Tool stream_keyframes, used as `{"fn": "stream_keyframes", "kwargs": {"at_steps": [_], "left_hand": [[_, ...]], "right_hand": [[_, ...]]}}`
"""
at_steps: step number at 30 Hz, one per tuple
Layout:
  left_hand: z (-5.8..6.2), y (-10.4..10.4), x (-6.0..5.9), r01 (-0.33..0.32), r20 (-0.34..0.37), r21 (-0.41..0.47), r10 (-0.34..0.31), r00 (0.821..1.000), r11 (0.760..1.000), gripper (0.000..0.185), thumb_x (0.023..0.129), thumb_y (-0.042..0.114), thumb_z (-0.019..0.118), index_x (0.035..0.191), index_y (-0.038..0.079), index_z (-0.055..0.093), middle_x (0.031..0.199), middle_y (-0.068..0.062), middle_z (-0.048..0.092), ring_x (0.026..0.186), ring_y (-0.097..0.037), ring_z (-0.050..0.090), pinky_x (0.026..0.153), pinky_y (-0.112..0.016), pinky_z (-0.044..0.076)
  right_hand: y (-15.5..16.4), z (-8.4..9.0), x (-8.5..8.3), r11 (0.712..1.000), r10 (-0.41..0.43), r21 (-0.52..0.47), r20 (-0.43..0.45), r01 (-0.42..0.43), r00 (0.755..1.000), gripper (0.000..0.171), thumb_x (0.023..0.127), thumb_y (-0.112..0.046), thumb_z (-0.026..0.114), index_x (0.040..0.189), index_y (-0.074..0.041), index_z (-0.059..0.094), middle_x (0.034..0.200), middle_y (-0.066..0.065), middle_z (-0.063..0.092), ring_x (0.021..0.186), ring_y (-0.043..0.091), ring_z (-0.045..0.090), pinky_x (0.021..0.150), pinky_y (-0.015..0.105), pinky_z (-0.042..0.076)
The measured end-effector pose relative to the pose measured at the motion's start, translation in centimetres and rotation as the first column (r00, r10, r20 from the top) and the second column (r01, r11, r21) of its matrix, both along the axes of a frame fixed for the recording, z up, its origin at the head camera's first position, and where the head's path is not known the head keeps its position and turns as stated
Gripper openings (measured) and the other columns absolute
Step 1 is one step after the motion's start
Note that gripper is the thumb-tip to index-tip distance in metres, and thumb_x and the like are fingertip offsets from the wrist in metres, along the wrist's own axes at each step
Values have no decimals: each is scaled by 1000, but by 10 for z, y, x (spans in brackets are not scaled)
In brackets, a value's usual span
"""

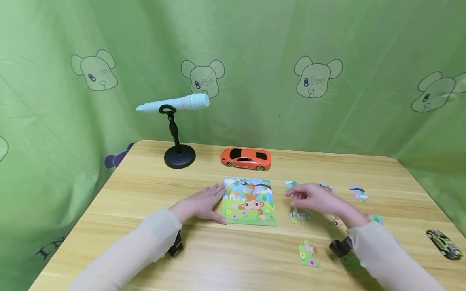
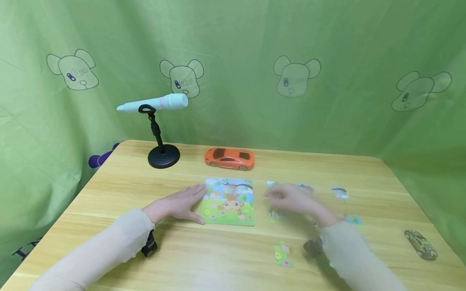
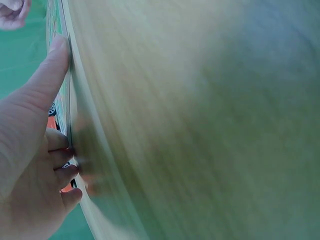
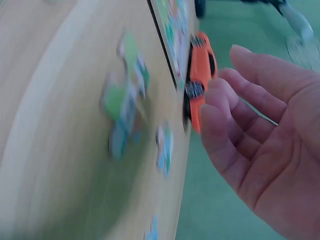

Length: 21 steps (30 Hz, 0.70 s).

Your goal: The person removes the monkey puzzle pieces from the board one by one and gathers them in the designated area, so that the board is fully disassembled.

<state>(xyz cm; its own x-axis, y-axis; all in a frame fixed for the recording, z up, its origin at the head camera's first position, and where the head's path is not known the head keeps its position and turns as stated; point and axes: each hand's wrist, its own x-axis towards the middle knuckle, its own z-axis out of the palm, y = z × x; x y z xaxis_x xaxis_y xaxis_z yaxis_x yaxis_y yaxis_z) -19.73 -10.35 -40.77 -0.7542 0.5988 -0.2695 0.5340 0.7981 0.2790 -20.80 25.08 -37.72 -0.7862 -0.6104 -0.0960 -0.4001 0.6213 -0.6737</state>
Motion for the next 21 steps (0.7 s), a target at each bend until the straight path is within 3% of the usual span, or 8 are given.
{"fn": "stream_keyframes", "kwargs": {"at_steps": [7,14,21], "left_hand": [[-2,0,-2,6,-6,2,-6,1000,1000,104,75,64,59,147,2,15,152,-11,7,138,-26,8,111,-39,8],[-3,-1,-2,8,-13,0,-8,1000,1000,104,75,65,58,147,2,15,152,-12,8,138,-26,8,111,-39,8],[-3,-2,-2,13,-14,3,-13,1000,1000,104,75,64,59,147,3,14,152,-11,8,138,-26,8,111,-38,8]], "right_hand": [[-34,-13,-5,998,61,23,-41,-60,997,39,84,-13,67,117,5,57,79,-2,56,68,12,52,61,26,48],[-55,-19,-3,995,73,68,1,-73,997,47,82,-16,70,121,4,55,74,-1,53,61,13,46,52,23,40],[-62,-23,-1,984,128,132,-51,-121,990,49,81,-16,72,122,5,55,71,-4,50,61,10,43,53,22,37]]}}
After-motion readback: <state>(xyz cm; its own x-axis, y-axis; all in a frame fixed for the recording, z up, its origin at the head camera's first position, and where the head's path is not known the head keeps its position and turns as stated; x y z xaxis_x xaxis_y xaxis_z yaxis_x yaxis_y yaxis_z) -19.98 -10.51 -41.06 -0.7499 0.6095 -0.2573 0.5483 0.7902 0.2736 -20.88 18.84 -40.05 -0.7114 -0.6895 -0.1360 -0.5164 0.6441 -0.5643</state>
